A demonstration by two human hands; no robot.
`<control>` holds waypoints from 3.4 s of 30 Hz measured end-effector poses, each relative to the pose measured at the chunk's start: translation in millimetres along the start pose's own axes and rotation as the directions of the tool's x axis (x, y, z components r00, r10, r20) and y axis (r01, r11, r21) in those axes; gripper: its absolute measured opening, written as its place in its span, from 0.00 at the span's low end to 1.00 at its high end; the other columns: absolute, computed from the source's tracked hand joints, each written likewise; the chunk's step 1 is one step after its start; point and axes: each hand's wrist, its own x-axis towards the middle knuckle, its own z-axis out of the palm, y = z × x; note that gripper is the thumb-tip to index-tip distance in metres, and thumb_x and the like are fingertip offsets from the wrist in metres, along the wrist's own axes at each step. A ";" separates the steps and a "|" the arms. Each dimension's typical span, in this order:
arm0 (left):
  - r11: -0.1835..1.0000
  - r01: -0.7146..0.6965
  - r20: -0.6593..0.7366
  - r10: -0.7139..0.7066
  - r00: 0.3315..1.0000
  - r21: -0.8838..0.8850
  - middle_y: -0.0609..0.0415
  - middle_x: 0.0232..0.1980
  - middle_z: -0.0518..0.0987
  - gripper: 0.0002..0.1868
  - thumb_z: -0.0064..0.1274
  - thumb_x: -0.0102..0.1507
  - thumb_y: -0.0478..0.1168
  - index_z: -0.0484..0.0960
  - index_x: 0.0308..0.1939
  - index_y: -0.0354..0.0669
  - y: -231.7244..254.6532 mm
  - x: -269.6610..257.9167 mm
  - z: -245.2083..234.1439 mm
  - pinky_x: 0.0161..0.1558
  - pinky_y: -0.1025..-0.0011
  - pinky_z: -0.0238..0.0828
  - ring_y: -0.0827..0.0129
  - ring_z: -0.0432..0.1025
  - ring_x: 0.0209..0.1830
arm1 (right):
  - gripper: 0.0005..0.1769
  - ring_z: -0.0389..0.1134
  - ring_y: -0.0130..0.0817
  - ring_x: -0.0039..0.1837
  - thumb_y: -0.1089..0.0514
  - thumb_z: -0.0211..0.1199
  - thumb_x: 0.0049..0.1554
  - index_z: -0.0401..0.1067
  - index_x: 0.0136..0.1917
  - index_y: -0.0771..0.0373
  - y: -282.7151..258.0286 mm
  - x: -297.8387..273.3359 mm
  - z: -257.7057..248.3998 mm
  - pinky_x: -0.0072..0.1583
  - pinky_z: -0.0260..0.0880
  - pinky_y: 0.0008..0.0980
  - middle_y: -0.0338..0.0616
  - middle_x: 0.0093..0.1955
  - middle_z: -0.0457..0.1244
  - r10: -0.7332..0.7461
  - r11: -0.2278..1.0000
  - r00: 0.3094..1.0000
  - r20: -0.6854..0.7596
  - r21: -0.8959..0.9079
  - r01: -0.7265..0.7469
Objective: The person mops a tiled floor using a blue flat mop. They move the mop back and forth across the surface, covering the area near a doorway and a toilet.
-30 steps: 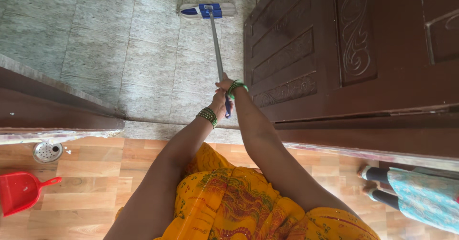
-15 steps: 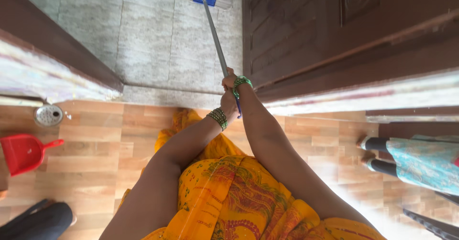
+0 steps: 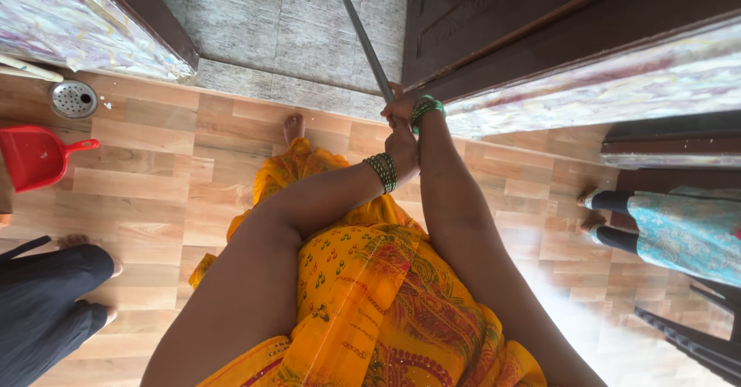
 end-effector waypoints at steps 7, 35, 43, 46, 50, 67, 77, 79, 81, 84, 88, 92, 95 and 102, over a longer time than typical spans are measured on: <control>0.997 0.066 -0.060 -0.065 0.996 0.027 0.51 0.44 0.80 0.43 0.32 0.64 0.76 0.76 0.53 0.39 18.1 48.3 34.9 0.35 0.52 0.68 0.65 0.75 0.37 | 0.54 0.67 0.28 0.35 0.61 0.64 0.60 0.28 0.83 0.44 3.3 50.8 -33.1 0.38 0.74 0.34 0.37 0.33 0.65 0.064 0.970 0.985 0.157 0.222 -0.098; 0.993 -0.108 -0.105 0.103 0.989 -0.045 0.50 0.29 0.72 0.37 0.37 0.67 0.71 0.74 0.44 0.37 302.6 314.4 204.4 0.22 0.64 0.66 0.63 0.70 0.22 | 0.69 0.68 0.33 0.31 0.56 0.68 0.56 0.10 0.82 0.54 -243.5 302.4 -224.3 0.36 0.72 0.34 0.50 0.37 0.69 -0.163 0.966 0.986 -0.031 -0.206 0.154; 0.985 -0.160 -0.097 0.154 0.983 -0.059 0.47 0.31 0.70 0.33 0.36 0.68 0.67 0.70 0.46 0.38 426.9 381.0 313.6 0.22 0.62 0.63 0.62 0.66 0.23 | 0.65 0.70 0.35 0.33 0.59 0.65 0.58 0.12 0.82 0.55 -359.1 370.2 -342.5 0.36 0.71 0.35 0.52 0.38 0.70 -0.171 0.941 0.985 0.035 -0.292 0.174; 0.973 -0.209 -0.139 0.194 0.971 -0.101 0.49 0.29 0.69 0.28 0.38 0.69 0.62 0.71 0.42 0.38 455.9 382.6 332.9 0.21 0.63 0.64 0.63 0.66 0.21 | 0.67 0.69 0.36 0.33 0.65 0.64 0.54 0.12 0.82 0.52 -385.9 382.7 -357.4 0.36 0.71 0.38 0.50 0.40 0.71 -0.164 0.964 0.986 0.024 -0.210 0.166; 0.962 -0.235 -0.233 0.199 0.952 -0.141 0.55 0.23 0.66 0.24 0.44 0.67 0.61 0.71 0.36 0.42 454.3 366.3 317.6 0.18 0.67 0.60 0.68 0.63 0.17 | 0.69 0.68 0.35 0.34 0.64 0.68 0.55 0.12 0.82 0.55 -383.4 385.0 -335.7 0.36 0.69 0.37 0.54 0.39 0.69 -0.172 0.956 0.985 -0.024 -0.243 0.161; 0.916 -0.153 -0.131 0.111 0.985 -0.372 0.59 0.21 0.67 0.17 0.50 0.66 0.55 0.68 0.30 0.51 279.8 242.3 164.1 0.18 0.69 0.62 0.68 0.63 0.15 | 0.69 0.66 0.36 0.30 0.57 0.67 0.57 0.08 0.81 0.56 -270.8 233.7 -170.3 0.33 0.68 0.35 0.52 0.38 0.69 -0.093 0.900 0.986 0.137 -0.412 0.142; 0.865 -0.152 0.042 0.195 0.980 -0.478 0.51 0.44 0.75 0.34 0.26 0.71 0.69 0.70 0.53 0.44 259.0 178.3 150.2 0.36 0.63 0.72 0.63 0.73 0.38 | 0.58 0.71 0.35 0.37 0.51 0.70 0.58 0.33 0.83 0.71 -259.7 207.7 -153.7 0.38 0.71 0.35 0.50 0.40 0.71 -0.081 0.805 0.983 0.165 -0.571 0.163; 0.851 -0.156 0.055 0.212 0.976 -0.501 0.50 0.56 0.78 0.35 0.25 0.71 0.66 0.71 0.61 0.43 260.9 175.7 146.9 0.47 0.61 0.76 0.62 0.75 0.51 | 0.65 0.71 0.40 0.39 0.61 0.67 0.54 0.18 0.83 0.63 -255.3 203.4 -140.9 0.41 0.72 0.38 0.53 0.41 0.70 -0.138 0.861 0.987 0.079 -0.483 0.159; 0.879 -0.130 0.009 0.150 0.989 -0.460 0.51 0.64 0.75 0.34 0.25 0.72 0.64 0.69 0.66 0.43 261.1 173.9 144.1 0.55 0.59 0.73 0.60 0.73 0.60 | 0.65 0.72 0.40 0.41 0.61 0.66 0.54 0.17 0.83 0.61 -249.9 204.8 -136.5 0.43 0.72 0.38 0.53 0.42 0.70 -0.138 0.874 0.989 0.054 -0.463 0.147; 0.902 -0.131 -0.008 0.140 0.990 -0.411 0.51 0.63 0.75 0.35 0.24 0.71 0.66 0.69 0.65 0.45 261.2 189.0 145.4 0.54 0.62 0.72 0.63 0.72 0.59 | 0.67 0.72 0.39 0.44 0.58 0.70 0.55 0.17 0.83 0.63 -239.9 225.9 -136.9 0.46 0.72 0.36 0.54 0.44 0.70 -0.178 0.824 0.983 0.035 -0.541 0.169; 0.881 -0.108 0.067 0.156 0.985 -0.460 0.44 0.55 0.78 0.32 0.27 0.73 0.62 0.70 0.60 0.39 271.2 223.7 155.3 0.50 0.57 0.76 0.56 0.76 0.51 | 0.67 0.73 0.38 0.42 0.61 0.68 0.54 0.17 0.84 0.56 -237.2 258.8 -148.2 0.44 0.73 0.37 0.54 0.45 0.71 -0.108 0.855 0.994 -0.005 -0.510 0.090; 0.916 -0.131 0.017 0.148 0.989 -0.379 0.48 0.45 0.77 0.33 0.26 0.72 0.66 0.72 0.55 0.43 288.4 261.9 157.0 0.36 0.59 0.73 0.60 0.74 0.38 | 0.67 0.73 0.38 0.39 0.63 0.65 0.56 0.12 0.83 0.56 -255.4 281.4 -154.6 0.40 0.74 0.35 0.57 0.44 0.71 -0.145 0.897 0.989 0.027 -0.419 0.142; 0.945 -0.172 -0.059 0.163 0.985 -0.277 0.50 0.38 0.73 0.35 0.26 0.71 0.69 0.73 0.53 0.43 313.4 292.6 156.8 0.26 0.61 0.65 0.63 0.68 0.28 | 0.66 0.73 0.38 0.37 0.62 0.63 0.58 0.09 0.82 0.55 -276.6 298.9 -158.1 0.40 0.74 0.34 0.56 0.43 0.71 -0.102 0.892 0.994 0.034 -0.440 0.107; 0.952 -0.207 0.033 0.220 0.975 -0.224 0.54 0.25 0.65 0.33 0.26 0.72 0.70 0.67 0.41 0.45 399.5 348.9 172.3 0.16 0.65 0.56 0.65 0.60 0.15 | 0.65 0.73 0.34 0.36 0.59 0.63 0.60 0.08 0.81 0.48 -355.7 365.4 -195.7 0.40 0.73 0.34 0.52 0.42 0.72 -0.078 0.863 0.996 0.033 -0.499 0.084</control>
